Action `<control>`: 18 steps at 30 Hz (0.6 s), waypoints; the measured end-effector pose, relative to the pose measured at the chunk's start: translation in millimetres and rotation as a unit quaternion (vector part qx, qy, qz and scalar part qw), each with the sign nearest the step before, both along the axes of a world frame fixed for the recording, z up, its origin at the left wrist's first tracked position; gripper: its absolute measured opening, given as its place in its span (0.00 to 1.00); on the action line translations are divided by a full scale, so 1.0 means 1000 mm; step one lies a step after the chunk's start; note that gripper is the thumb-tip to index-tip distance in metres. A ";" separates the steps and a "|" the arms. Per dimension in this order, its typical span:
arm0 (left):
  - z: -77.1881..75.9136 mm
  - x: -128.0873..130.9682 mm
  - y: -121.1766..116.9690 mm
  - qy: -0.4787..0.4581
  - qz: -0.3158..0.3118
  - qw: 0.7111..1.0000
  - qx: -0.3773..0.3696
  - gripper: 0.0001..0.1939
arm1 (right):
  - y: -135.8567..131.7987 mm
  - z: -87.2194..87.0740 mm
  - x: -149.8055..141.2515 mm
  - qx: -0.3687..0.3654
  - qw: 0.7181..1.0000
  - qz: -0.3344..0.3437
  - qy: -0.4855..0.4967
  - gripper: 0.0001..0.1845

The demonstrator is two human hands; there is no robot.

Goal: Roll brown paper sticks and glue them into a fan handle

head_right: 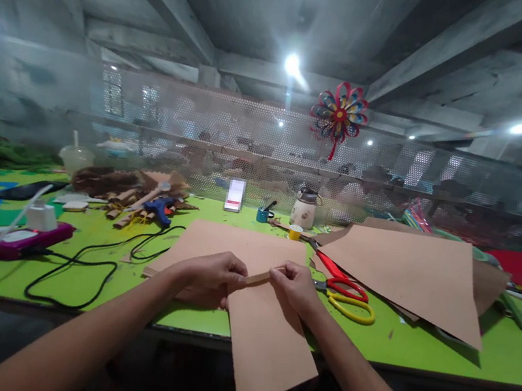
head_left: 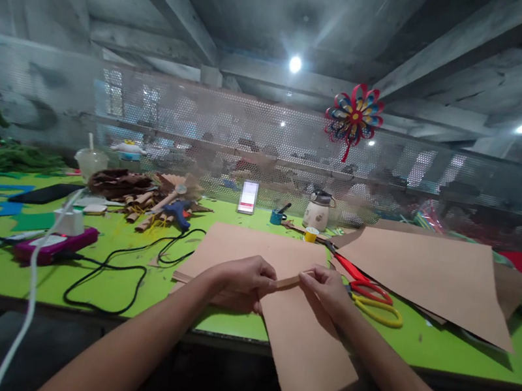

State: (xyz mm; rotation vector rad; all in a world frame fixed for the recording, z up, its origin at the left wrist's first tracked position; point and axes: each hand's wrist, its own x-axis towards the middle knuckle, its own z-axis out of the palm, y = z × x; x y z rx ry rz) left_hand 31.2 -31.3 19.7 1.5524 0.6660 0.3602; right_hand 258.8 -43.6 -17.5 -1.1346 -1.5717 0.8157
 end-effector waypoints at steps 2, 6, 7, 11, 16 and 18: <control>-0.005 0.000 0.001 -0.027 0.007 0.999 -0.032 0.14 | -0.001 0.000 0.001 -0.004 1.000 0.003 0.006 0.19; -0.011 -0.002 0.003 -0.036 0.009 0.998 -0.047 0.13 | 0.000 -0.002 0.001 -0.002 1.000 0.014 0.015 0.18; -0.011 -0.002 0.002 -0.047 0.008 0.997 -0.058 0.12 | 0.001 -0.003 0.001 0.003 1.000 0.011 0.017 0.18; -0.010 -0.001 -0.001 -0.086 0.005 0.992 -0.096 0.09 | 0.004 -0.009 -0.003 0.031 0.999 -0.013 0.020 0.17; -0.011 0.001 -0.002 -0.100 0.025 0.989 -0.108 0.10 | 0.002 -0.010 -0.009 0.066 0.997 -0.037 -0.014 0.15; -0.013 0.001 0.000 -0.090 0.022 0.990 -0.102 0.10 | -0.001 -0.008 -0.009 0.066 0.997 -0.038 -0.029 0.14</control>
